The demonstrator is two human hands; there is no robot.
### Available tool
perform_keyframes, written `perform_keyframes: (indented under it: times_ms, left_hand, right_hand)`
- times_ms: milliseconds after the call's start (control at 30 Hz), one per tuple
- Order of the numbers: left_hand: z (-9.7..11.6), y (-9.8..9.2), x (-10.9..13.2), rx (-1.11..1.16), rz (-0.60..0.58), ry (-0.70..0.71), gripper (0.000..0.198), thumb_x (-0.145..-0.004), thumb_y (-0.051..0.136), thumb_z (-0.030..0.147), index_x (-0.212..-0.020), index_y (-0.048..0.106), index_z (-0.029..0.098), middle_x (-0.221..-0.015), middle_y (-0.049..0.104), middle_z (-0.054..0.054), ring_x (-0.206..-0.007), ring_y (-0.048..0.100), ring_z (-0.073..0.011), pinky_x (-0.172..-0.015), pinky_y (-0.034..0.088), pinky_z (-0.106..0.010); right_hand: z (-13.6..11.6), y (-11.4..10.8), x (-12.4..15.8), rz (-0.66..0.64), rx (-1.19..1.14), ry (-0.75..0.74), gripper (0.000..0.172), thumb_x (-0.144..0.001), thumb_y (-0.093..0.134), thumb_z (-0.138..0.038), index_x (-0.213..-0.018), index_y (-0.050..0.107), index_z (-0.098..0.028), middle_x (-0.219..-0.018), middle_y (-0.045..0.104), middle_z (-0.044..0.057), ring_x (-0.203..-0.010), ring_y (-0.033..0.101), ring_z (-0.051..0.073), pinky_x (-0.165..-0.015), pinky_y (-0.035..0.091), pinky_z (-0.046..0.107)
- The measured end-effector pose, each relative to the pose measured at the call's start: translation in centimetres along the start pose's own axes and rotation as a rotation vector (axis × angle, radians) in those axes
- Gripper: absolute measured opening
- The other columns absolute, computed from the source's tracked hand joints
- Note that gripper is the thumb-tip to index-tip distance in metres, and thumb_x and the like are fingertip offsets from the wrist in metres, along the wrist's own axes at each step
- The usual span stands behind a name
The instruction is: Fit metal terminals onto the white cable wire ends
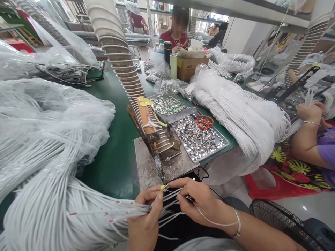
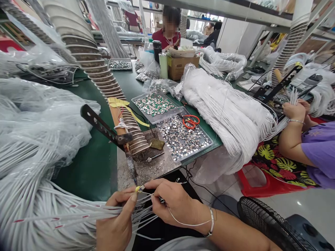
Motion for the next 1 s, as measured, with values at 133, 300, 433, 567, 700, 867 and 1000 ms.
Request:
perform_keyframes:
  times_ms: [133,300,433,567,700,867,1000]
  left_hand:
    - [-2.0,0.1,1.1,0.111,-0.072,-0.218,0.018,-0.082,0.068,0.033,-0.068,0.066,0.022,-0.085,0.077,-0.004,-0.086,0.074,-0.0229,-0.077,0.057,-0.031]
    - [-2.5,0.0,1.4,0.294,-0.115,-0.39,0.022,-0.081,0.073,0.036,-0.067,0.064,0.021,-0.089,0.076,-0.004,-0.088,0.07,-0.0222,-0.08,0.054,-0.031]
    - [-1.8,0.1,0.9,0.301,-0.067,-0.412,0.023,-0.078,0.074,0.037,-0.067,0.063,0.02,-0.086,0.076,-0.005,-0.084,0.07,-0.024,-0.076,0.055,-0.033]
    - [-1.2,0.4,0.3,0.338,-0.02,-0.432,0.023,-0.073,0.077,0.037,-0.065,0.063,0.021,-0.08,0.075,-0.005,-0.079,0.071,-0.0253,-0.07,0.056,-0.034]
    - [-0.7,0.7,-0.2,0.362,0.005,-0.424,0.022,-0.073,0.076,0.037,-0.065,0.063,0.021,-0.077,0.074,-0.004,-0.078,0.07,-0.0243,-0.068,0.055,-0.033]
    - [-0.2,0.6,-0.5,0.321,0.011,-0.412,0.024,-0.074,0.074,0.038,-0.063,0.06,0.022,-0.078,0.074,-0.003,-0.074,0.069,-0.0225,-0.067,0.055,-0.033]
    - [-0.1,0.5,-0.5,0.34,0.021,-0.413,0.025,-0.075,0.074,0.038,-0.063,0.059,0.022,-0.083,0.075,-0.004,-0.077,0.07,-0.0233,-0.069,0.056,-0.034]
  right_hand:
    - [0.3,0.1,0.4,-0.034,-0.026,0.021,0.015,-0.087,0.056,-0.006,-0.09,0.055,-0.02,-0.116,0.073,0.017,-0.108,0.071,0.018,-0.087,0.058,0.027]
    - [0.2,0.0,0.1,-0.018,-0.044,0.008,0.014,-0.087,0.056,-0.006,-0.09,0.054,-0.02,-0.115,0.073,0.016,-0.107,0.071,0.017,-0.088,0.058,0.027]
    - [0.0,0.0,-0.4,0.002,-0.054,0.002,0.015,-0.088,0.056,-0.007,-0.089,0.053,-0.021,-0.116,0.073,0.015,-0.108,0.071,0.018,-0.089,0.058,0.027]
    - [-0.2,0.0,-1.1,0.036,-0.06,-0.014,0.014,-0.087,0.058,-0.006,-0.088,0.054,-0.02,-0.113,0.074,0.017,-0.105,0.073,0.017,-0.088,0.058,0.025]
    - [0.1,0.1,-1.6,0.064,-0.067,-0.024,0.013,-0.087,0.058,-0.006,-0.088,0.055,-0.019,-0.112,0.074,0.016,-0.104,0.073,0.017,-0.088,0.058,0.026]
    - [0.2,0.2,-1.8,0.078,-0.057,-0.021,0.013,-0.087,0.057,-0.007,-0.087,0.055,-0.02,-0.111,0.075,0.015,-0.104,0.073,0.017,-0.088,0.059,0.026]
    - [-0.1,0.3,-2.0,0.08,-0.064,-0.045,0.014,-0.087,0.056,-0.006,-0.087,0.054,-0.021,-0.11,0.075,0.015,-0.104,0.073,0.018,-0.087,0.06,0.027]
Point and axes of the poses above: each hand's wrist, its own x-axis away from the middle knuckle, its own y-axis out of the palm, z = x × y, the point moved 1 cm from there along -x, towards the middle knuckle
